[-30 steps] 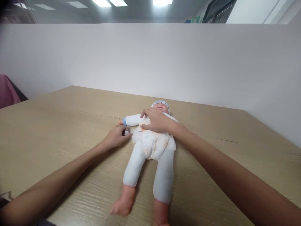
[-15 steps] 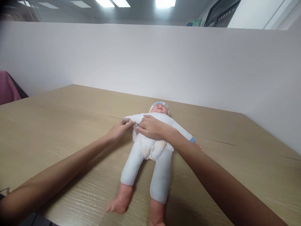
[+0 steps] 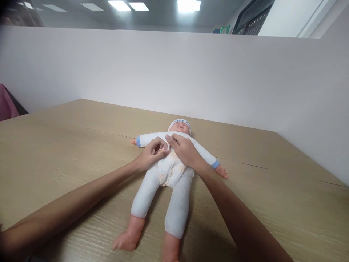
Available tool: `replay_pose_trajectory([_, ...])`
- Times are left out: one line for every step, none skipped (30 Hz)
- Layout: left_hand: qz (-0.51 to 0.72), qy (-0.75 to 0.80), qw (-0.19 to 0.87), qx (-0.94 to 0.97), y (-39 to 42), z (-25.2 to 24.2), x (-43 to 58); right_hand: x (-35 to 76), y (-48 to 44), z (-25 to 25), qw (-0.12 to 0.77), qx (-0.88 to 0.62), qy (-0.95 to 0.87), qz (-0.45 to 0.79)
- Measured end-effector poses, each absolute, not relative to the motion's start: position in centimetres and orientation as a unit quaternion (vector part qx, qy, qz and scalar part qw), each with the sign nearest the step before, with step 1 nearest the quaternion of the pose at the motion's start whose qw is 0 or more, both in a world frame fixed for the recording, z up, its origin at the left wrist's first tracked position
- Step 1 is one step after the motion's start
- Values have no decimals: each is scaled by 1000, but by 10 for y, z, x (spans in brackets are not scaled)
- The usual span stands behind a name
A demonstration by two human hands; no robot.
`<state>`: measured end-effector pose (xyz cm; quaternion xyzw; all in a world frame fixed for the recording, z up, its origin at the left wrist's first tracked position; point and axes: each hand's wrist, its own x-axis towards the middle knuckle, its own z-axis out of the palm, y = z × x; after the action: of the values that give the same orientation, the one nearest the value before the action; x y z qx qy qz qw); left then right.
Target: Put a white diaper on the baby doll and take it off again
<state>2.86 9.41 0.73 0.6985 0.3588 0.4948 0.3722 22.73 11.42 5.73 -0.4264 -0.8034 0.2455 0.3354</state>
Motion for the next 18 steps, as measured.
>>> replay_pose_trajectory([490,352,353,715,93,4,26,227,115,57,333,-426,-803,252])
replay_pose_trajectory([485,348,342,726,93,1,23,226,115,57,327,-427,-804,254])
replay_pose_trajectory([483,344,340,730,93,-2,20,226,116,57,320,-432,-804,252])
replay_pose_trajectory([483,336,348,730,95,-4,17,226,116,58,312,-440,-804,251])
replay_pose_trajectory([485,323,361,728,97,-7,14,227,117,57,304,-448,-802,252])
replay_pose_trajectory([489,308,378,723,99,-10,13,228,118,57,298,-453,-801,256])
replay_pose_trajectory([496,296,398,713,102,-13,12,229,118,57,294,-453,-800,262])
replay_pose_trajectory([506,291,414,698,105,-17,11,230,119,57,293,-449,-800,271])
replay_pose_trajectory([520,299,423,679,109,-21,11,231,119,57,292,-444,-800,278])
replay_pose_trajectory([533,319,423,659,112,-24,12,231,119,56,292,-439,-801,282])
replay_pose_trajectory([541,347,415,644,115,-28,12,231,118,56,294,-435,-802,285])
replay_pose_trajectory([540,376,405,635,117,-31,13,231,118,57,296,-432,-802,286])
replay_pose_trajectory([533,399,397,631,119,-33,13,231,117,57,297,-430,-803,287])
replay_pose_trajectory([525,413,394,631,121,-35,12,230,116,57,297,-429,-803,287])
replay_pose_trajectory([518,418,398,632,122,-35,12,230,116,57,296,-429,-804,287])
replay_pose_trajectory([512,415,407,632,123,-35,11,229,115,57,295,-429,-804,286])
replay_pose_trajectory([509,408,418,633,123,-34,11,229,115,57,295,-429,-806,282])
replay_pose_trajectory([507,399,428,632,124,-32,10,230,115,57,297,-430,-807,275])
